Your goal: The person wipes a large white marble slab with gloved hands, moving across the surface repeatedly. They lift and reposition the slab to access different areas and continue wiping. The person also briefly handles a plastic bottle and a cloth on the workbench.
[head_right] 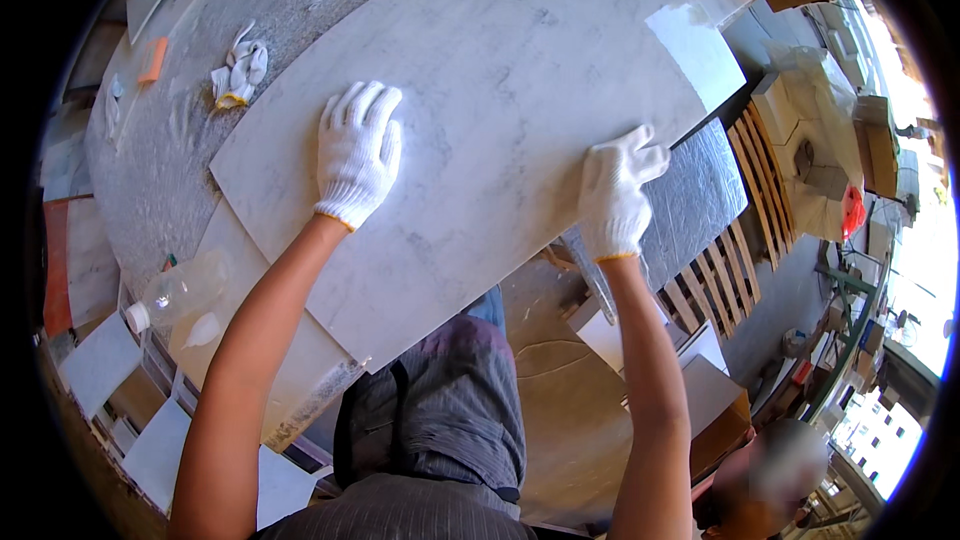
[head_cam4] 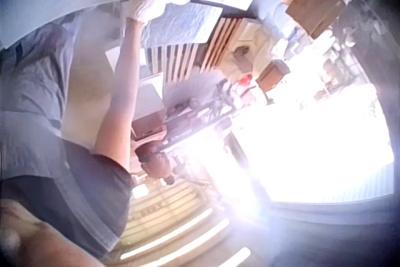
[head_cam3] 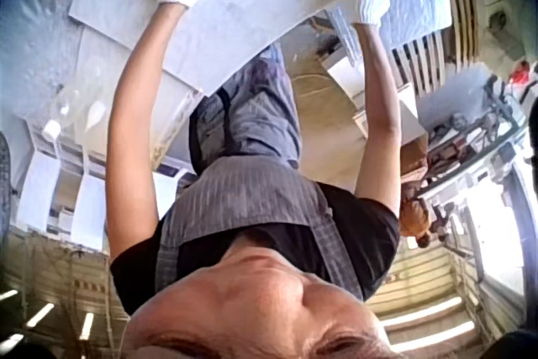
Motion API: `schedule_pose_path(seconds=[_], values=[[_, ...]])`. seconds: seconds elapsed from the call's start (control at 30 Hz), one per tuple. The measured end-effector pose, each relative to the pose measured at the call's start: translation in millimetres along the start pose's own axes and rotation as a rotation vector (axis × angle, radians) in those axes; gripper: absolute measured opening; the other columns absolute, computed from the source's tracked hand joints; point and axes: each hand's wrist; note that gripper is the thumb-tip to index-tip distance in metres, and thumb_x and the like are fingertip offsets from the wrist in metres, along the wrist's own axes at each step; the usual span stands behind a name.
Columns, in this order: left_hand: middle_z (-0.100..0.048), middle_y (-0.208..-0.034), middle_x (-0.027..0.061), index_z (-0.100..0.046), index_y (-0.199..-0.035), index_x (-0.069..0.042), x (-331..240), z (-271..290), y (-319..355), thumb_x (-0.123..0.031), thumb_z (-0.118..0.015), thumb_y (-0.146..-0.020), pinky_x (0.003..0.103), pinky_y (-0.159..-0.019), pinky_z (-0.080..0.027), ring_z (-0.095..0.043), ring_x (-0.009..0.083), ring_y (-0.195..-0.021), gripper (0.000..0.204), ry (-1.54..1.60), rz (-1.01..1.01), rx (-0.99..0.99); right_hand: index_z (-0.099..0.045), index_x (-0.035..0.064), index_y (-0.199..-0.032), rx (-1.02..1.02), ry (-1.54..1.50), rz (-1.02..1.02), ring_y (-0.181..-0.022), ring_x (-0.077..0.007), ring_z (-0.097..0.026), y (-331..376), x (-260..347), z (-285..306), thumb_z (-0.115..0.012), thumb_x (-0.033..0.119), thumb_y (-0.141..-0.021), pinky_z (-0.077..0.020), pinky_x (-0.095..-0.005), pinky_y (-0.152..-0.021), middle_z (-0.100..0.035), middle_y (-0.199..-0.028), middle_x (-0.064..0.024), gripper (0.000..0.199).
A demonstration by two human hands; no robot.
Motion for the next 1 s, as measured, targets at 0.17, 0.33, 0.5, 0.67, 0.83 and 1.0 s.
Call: schedule_pose_path(seconds=[0.17,0.33,0.5,0.67,0.83,1.0], values=[[-0.059,-0.132,0.0089,-0.060,-0.128,-0.012,0,-1,1,-0.027,-0.056,-0.098,0.050,-0.114,-0.034,-0.049,0.0295,-0.131,0.034,0.010,-0.005,-0.034,-0.056,-0.0176,-0.126,0.121,0.247,-0.072,-0.110,-0.0510,-0.064,49,124,118,-0.054,0.003,-0.080,-0.0584,-0.0474,-0.090,-0.058,-0.124,-0.0378,0.050],[-0.060,-0.129,0.0103,-0.059,-0.125,-0.011,4,2,4,-0.027,-0.055,-0.097,0.049,-0.113,-0.035,-0.051,0.0301,-0.128,0.032,0.068,-0.024,-0.055,-0.055,-0.0144,-0.129,0.167,-0.243,-0.084,-0.111,-0.0571,-0.060,119,235,209,-0.060,0.015,-0.080,-0.0538,-0.0641,-0.081,-0.060,-0.117,-0.0339,0.057],[-0.063,-0.125,0.0107,-0.065,-0.119,-0.011,10,1,6,-0.023,-0.059,-0.094,0.048,-0.111,-0.037,-0.053,0.0313,-0.126,0.028,0.171,-0.021,-0.128,-0.050,-0.0063,-0.129,0.305,-0.724,-0.014,-0.102,-0.0557,-0.057,157,265,225,-0.059,0.017,-0.088,-0.0482,-0.0648,-0.076,-0.055,-0.117,-0.0337,0.048],[-0.064,-0.126,0.0110,-0.067,-0.118,-0.010,10,-1,6,-0.022,-0.062,-0.094,0.048,-0.109,-0.039,-0.054,0.0321,-0.125,0.028,0.174,-0.021,-0.137,-0.069,0.0115,-0.102,0.051,-1.284,-0.079,-0.064,-0.0261,-0.068,162,243,191,-0.072,0.010,-0.087,-0.0526,-0.0362,-0.056,-0.068,-0.080,-0.0082,0.015],[-0.063,-0.126,0.0124,-0.065,-0.118,-0.008,13,2,5,-0.021,-0.060,-0.095,0.049,-0.110,-0.037,-0.053,0.0332,-0.125,0.027,0.214,-0.047,-0.111,-0.069,0.0087,-0.102,-0.067,-1.152,-0.381,-0.066,-0.0326,-0.068,114,183,146,-0.071,0.011,-0.090,-0.0540,-0.0382,-0.059,-0.068,-0.082,-0.0144,0.012],[-0.061,-0.128,0.0146,-0.063,-0.124,-0.007,11,5,3,-0.018,-0.060,-0.098,0.051,-0.108,-0.039,-0.054,0.0358,-0.125,0.029,0.159,-0.091,-0.110,-0.068,0.0091,-0.106,-0.164,-1.071,-0.420,-0.070,-0.0342,-0.070,73,123,95,-0.069,0.015,-0.094,-0.0544,-0.0387,-0.063,-0.069,-0.081,-0.0167,0.014]])
Point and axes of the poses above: each hand's wrist, its own y-axis away from the middle knuckle, its own z-axis out of the back of the hand, x = y × z
